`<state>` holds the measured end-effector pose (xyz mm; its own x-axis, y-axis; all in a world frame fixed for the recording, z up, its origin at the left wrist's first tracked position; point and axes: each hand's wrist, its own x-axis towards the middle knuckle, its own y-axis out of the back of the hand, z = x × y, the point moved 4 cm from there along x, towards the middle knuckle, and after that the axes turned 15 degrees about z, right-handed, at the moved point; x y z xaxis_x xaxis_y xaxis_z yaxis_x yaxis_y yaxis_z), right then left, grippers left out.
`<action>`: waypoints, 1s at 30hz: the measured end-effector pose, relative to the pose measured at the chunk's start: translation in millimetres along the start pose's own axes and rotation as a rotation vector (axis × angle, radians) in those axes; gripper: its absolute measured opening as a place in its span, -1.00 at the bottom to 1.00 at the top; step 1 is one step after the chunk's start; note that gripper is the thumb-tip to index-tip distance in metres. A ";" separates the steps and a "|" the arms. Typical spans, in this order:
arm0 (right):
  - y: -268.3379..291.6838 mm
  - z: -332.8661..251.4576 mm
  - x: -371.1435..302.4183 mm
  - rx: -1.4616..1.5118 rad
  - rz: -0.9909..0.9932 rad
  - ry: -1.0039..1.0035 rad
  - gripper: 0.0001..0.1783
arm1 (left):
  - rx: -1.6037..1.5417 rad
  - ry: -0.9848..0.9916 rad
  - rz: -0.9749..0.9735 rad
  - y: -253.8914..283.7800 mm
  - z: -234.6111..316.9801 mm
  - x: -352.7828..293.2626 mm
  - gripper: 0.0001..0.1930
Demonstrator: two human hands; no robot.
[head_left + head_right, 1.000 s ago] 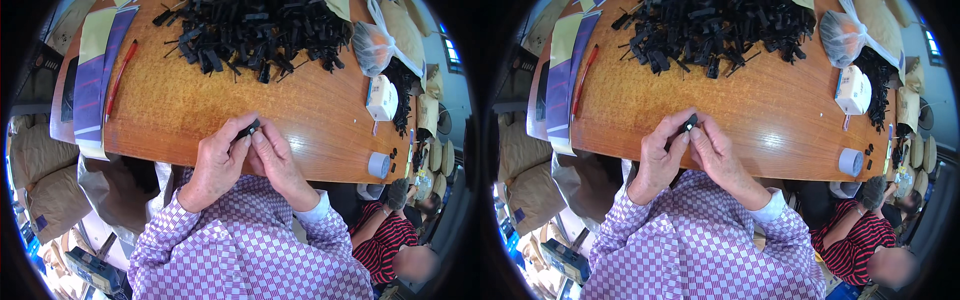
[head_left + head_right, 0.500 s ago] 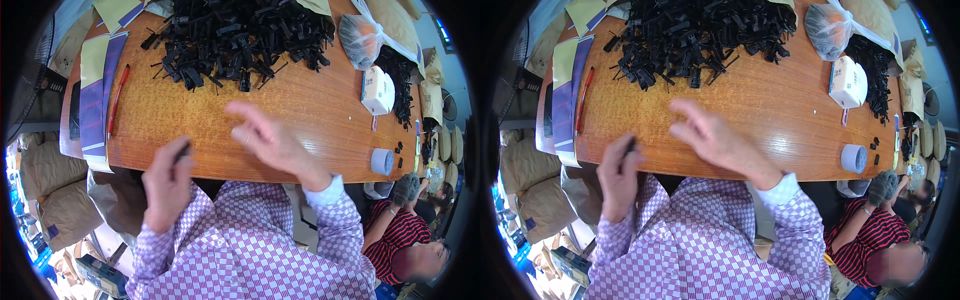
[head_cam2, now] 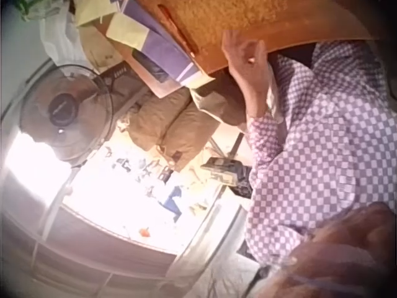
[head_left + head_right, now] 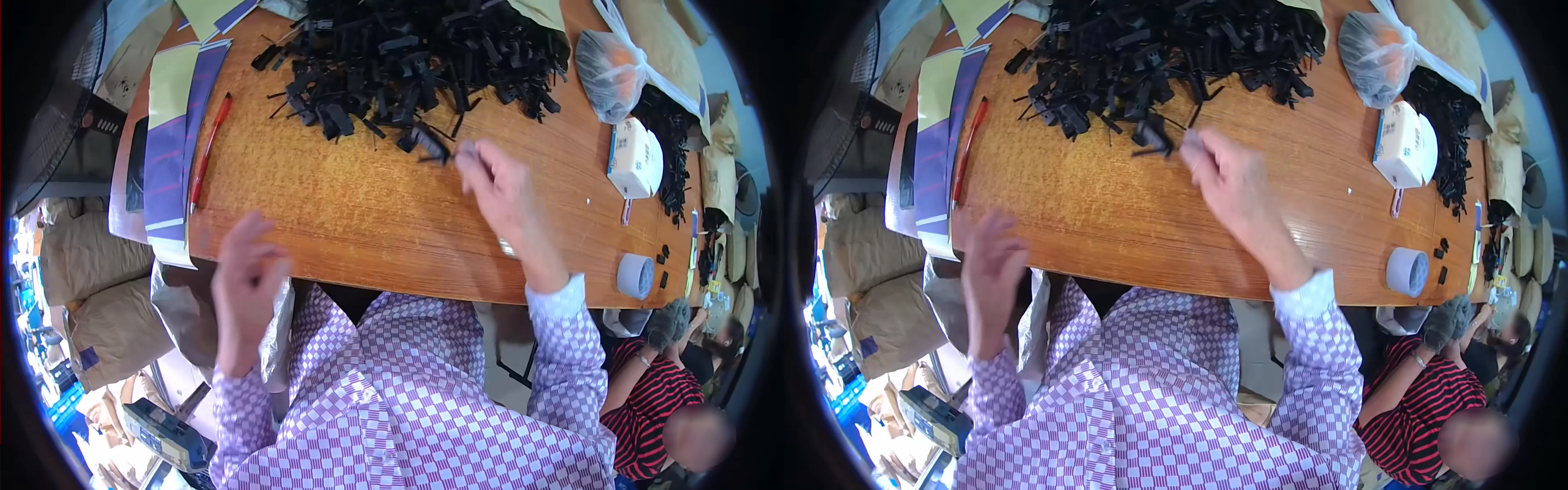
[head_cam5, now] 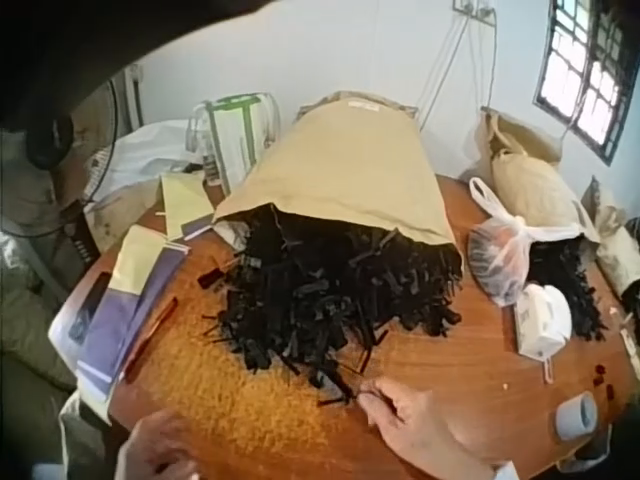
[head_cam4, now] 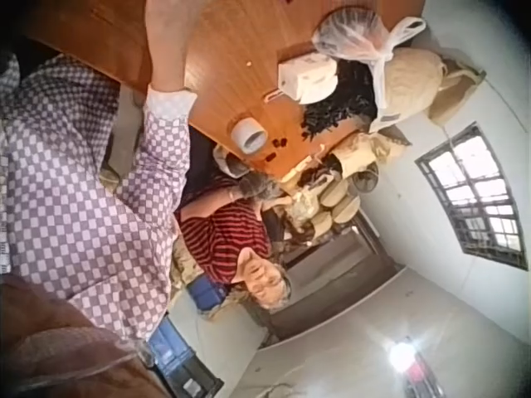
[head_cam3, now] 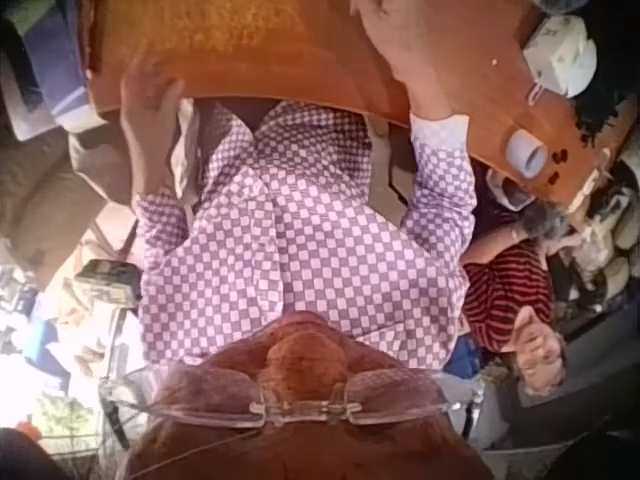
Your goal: Manually assembling or inspecting small black plastic components at a workbench.
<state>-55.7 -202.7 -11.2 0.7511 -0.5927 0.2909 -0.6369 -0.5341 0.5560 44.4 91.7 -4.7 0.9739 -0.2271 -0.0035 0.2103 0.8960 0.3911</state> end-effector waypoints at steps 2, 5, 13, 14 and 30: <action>-10.9 -13.2 -22.3 0.169 -0.103 -0.263 -0.83 | -0.357 0.172 -0.291 -46.3 24.7 -2.6 -0.28; -26.7 -31.4 -45.3 0.360 -0.160 -0.347 -0.84 | -0.596 0.240 -0.438 -89.7 25.6 -2.7 -0.32; -41.5 -33.0 -67.6 0.261 -0.077 -0.204 -0.89 | -0.825 0.421 -0.440 -107.0 15.8 -11.0 -0.45; -42.5 -32.7 -68.5 0.226 -0.061 -0.189 -0.89 | -0.811 0.407 -0.393 -106.5 15.7 -11.7 -0.47; -32.6 -50.1 -65.1 0.185 -0.095 -0.256 -0.78 | -0.701 0.377 -0.419 -109.8 3.3 -15.7 -0.62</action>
<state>-75.1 -116.5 -9.3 0.7555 -0.6546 0.0259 -0.6043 -0.6811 0.4135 5.7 -4.3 -44.6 0.7427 -0.5584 -0.3696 0.4385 0.8227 -0.3617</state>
